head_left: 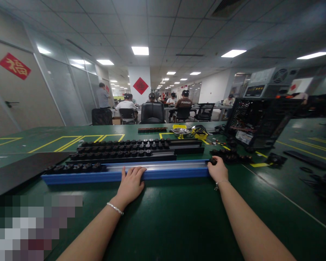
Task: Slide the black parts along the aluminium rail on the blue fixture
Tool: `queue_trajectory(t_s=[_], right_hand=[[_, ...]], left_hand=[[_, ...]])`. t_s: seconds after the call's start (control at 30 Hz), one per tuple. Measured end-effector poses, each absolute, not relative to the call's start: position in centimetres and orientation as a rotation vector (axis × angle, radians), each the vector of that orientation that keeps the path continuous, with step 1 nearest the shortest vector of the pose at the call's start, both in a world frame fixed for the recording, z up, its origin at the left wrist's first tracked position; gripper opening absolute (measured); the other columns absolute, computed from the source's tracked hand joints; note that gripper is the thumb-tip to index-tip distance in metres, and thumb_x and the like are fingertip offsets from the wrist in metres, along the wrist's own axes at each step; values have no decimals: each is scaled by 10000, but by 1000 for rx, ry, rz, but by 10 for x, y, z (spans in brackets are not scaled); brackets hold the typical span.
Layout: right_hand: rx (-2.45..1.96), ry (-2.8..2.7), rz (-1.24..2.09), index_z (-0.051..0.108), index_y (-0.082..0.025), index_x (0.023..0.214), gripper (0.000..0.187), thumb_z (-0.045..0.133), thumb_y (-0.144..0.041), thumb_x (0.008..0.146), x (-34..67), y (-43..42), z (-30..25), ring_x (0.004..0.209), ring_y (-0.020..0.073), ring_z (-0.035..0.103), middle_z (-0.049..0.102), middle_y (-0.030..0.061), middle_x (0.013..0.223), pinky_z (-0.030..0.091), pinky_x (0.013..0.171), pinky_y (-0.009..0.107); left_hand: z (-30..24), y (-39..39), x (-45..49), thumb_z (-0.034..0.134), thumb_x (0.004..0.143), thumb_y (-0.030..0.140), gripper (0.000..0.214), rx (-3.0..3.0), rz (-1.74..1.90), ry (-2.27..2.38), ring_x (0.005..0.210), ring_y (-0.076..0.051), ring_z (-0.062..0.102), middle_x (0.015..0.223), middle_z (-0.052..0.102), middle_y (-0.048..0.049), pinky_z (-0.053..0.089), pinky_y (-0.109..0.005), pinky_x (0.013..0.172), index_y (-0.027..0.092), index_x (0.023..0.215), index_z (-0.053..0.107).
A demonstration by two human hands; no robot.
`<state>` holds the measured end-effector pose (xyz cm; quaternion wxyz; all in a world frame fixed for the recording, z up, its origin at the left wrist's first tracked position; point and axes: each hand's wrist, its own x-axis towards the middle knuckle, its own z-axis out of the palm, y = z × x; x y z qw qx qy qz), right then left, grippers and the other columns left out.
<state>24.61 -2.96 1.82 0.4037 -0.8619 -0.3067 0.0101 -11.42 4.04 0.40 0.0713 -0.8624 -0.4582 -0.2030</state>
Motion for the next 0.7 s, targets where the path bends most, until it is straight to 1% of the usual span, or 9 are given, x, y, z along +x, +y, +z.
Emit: queue_trajectory(t_s=[0.13,0.23,0.37,0.53,0.7], right_hand=[[-2202,-752,21,484,-190,1222,469,483,-315,770,246,-30,19,910,236,608,632,116,1043,457,799,337],[-2194,-765,-9,495,-177,1207,452,482,-306,773,248,-30,18,924,230,606,630,122,1049,449,827,338],[-2212,-750,-9,493,-166,1215,466,482,-315,774,249,-29,17,924,233,606,632,124,1034,457,812,333],[-2236,-773,-3,527,-136,1192,454,471,-316,779,253,-28,16,941,243,603,638,138,1010,457,817,330],[-2246,-779,-13,536,-130,1193,451,473,-309,784,262,-30,16,953,241,602,640,144,1028,452,843,338]], left_hand=[[5,40,-114,492,755,210,487,-2593,-615,-1370,1193,-245,444,1259,549,-33,65,-602,1095,290,1234,468],[6,39,-114,493,753,207,488,-2585,-599,-1380,1195,-242,445,1260,549,-35,62,-595,1100,288,1234,472],[6,39,-113,495,751,206,492,-2594,-591,-1402,1204,-244,436,1271,542,-42,48,-587,1104,285,1236,475],[4,41,-114,488,751,196,496,-2606,-605,-1387,1207,-245,431,1270,542,-41,36,-596,1102,286,1239,472],[4,41,-115,483,756,204,492,-2605,-620,-1371,1206,-244,429,1264,544,-34,42,-604,1099,289,1241,465]])
